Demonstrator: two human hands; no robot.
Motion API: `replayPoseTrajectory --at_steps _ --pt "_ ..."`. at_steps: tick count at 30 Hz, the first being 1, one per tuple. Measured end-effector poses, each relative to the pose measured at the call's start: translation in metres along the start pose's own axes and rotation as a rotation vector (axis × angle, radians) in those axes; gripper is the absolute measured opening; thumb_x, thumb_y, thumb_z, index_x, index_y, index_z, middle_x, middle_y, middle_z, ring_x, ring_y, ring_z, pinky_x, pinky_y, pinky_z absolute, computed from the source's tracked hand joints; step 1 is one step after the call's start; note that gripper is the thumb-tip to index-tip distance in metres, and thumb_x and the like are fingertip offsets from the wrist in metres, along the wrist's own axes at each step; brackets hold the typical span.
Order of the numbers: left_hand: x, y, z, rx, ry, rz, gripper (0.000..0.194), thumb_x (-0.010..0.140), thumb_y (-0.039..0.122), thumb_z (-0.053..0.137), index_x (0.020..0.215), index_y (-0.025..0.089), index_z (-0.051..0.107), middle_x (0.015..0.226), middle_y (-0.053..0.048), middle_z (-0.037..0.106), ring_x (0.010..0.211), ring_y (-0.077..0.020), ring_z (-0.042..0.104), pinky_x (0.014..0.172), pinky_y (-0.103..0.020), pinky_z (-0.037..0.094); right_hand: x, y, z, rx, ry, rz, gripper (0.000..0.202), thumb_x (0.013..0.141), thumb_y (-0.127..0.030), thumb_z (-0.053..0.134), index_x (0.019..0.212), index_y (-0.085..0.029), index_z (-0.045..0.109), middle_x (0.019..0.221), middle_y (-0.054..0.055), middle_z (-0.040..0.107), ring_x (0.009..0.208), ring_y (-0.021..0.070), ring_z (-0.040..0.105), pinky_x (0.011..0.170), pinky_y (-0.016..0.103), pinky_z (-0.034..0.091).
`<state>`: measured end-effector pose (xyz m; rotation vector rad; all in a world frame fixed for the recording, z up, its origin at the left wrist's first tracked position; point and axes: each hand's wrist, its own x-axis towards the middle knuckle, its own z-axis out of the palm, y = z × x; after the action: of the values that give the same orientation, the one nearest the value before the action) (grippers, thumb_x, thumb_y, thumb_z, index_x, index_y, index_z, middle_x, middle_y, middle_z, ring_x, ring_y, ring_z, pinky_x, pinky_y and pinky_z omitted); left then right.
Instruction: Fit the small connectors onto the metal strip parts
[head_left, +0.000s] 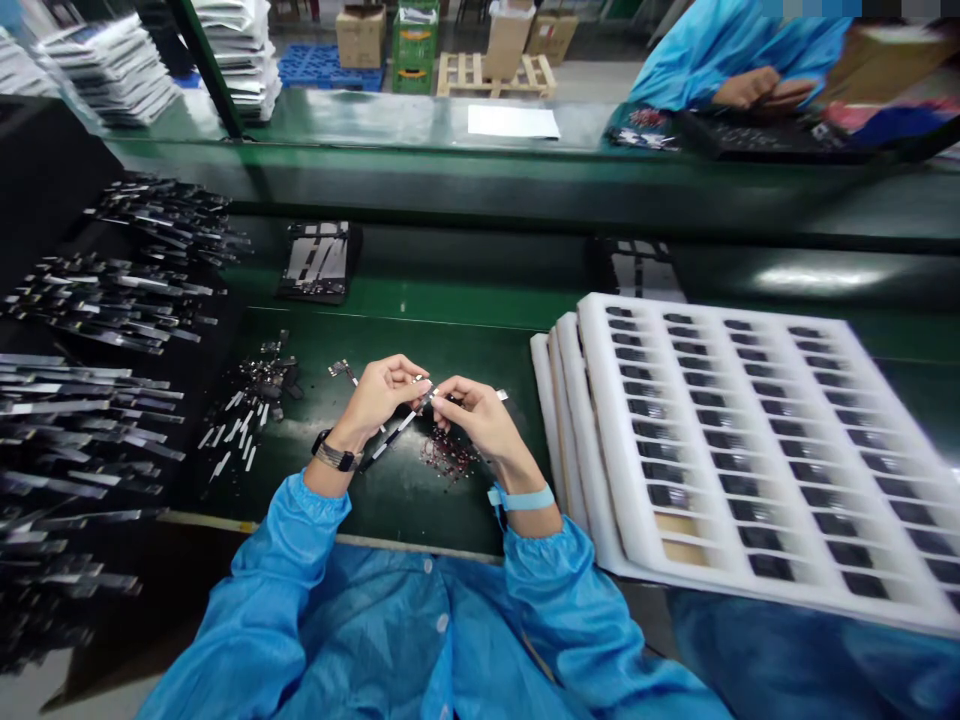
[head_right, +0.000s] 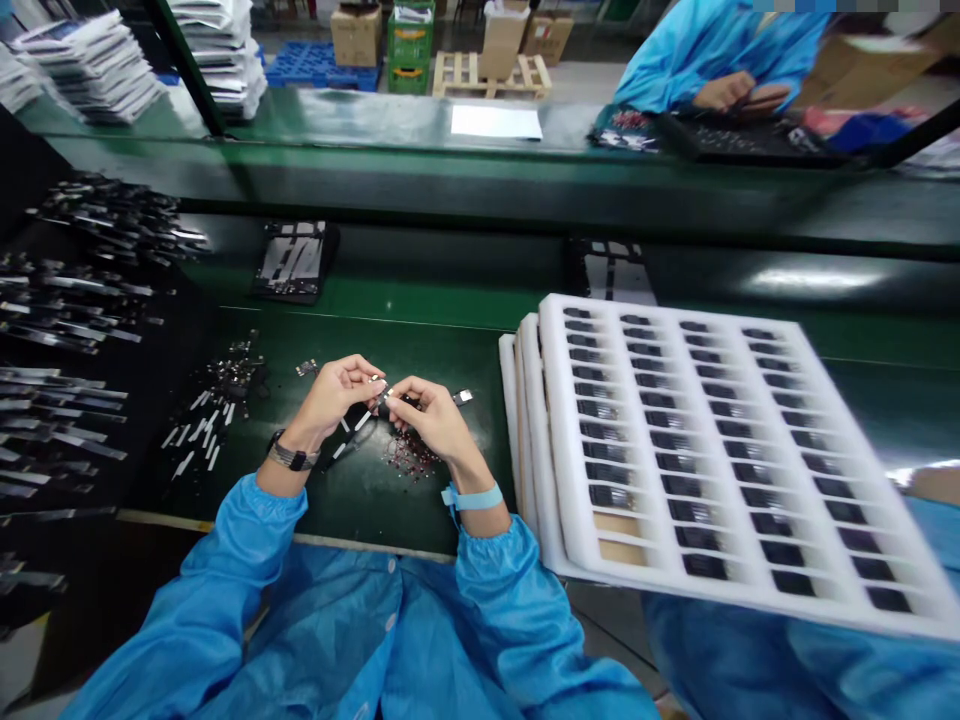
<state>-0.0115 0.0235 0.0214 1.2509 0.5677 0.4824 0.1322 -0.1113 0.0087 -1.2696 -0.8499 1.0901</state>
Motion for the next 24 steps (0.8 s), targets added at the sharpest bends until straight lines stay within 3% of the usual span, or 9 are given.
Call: replayPoseTrajectory --at_steps 12,16,19,21,24 --pt "-0.004 0.009 -0.002 0.068 -0.008 -0.026 0.045 0.067 0.044 0.097 0.088 0.014 0.07 0.065 0.0 0.069 0.054 -0.0118 0.064 0.057 -0.024 0.051 0.001 0.005 0.001 0.041 -0.061 0.001 0.037 0.088 -0.054 0.086 0.092 -0.02 0.073 0.073 0.001 0.072 0.06 0.0147 0.063 0.058 0.029 0.051" --pt "-0.018 0.041 -0.005 0.203 0.016 0.034 0.036 0.074 0.041 0.091 0.089 0.016 0.07 0.07 -0.002 0.071 0.056 -0.0132 0.064 0.058 -0.025 0.051 0.002 0.004 0.007 0.13 -0.143 0.027 0.045 0.084 -0.054 0.089 0.11 -0.021 0.073 0.09 0.006 0.079 0.076 0.0209 0.075 0.061 0.03 0.056" --pt "-0.021 0.077 -0.008 0.465 0.101 0.157 0.02 0.081 0.032 0.083 0.088 0.018 0.07 0.074 -0.003 0.072 0.063 -0.015 0.064 0.061 -0.026 0.049 0.005 0.007 0.009 0.164 -0.112 0.033 0.051 0.083 -0.058 0.088 0.115 -0.021 0.073 0.097 0.008 0.081 0.086 0.0233 0.078 0.068 0.032 0.06" --pt "-0.011 0.102 -0.011 0.708 0.198 0.231 0.011 0.081 0.022 0.078 0.085 0.018 0.069 0.075 -0.003 0.071 0.067 -0.016 0.063 0.065 -0.027 0.048 0.009 0.011 0.009 0.174 -0.037 0.032 0.05 0.083 -0.061 0.086 0.108 -0.02 0.073 0.094 0.009 0.081 0.083 0.022 0.077 0.067 0.031 0.058" --pt "0.022 0.134 -0.014 1.032 0.362 0.3 0.009 0.08 0.013 0.073 0.081 0.018 0.067 0.077 -0.003 0.071 0.073 -0.0178 0.064 0.074 -0.03 0.049 0.016 0.017 0.009 0.19 0.082 0.021 0.046 0.081 -0.062 0.086 0.095 -0.02 0.073 0.083 0.007 0.078 0.072 0.0182 0.072 0.061 0.028 0.053"
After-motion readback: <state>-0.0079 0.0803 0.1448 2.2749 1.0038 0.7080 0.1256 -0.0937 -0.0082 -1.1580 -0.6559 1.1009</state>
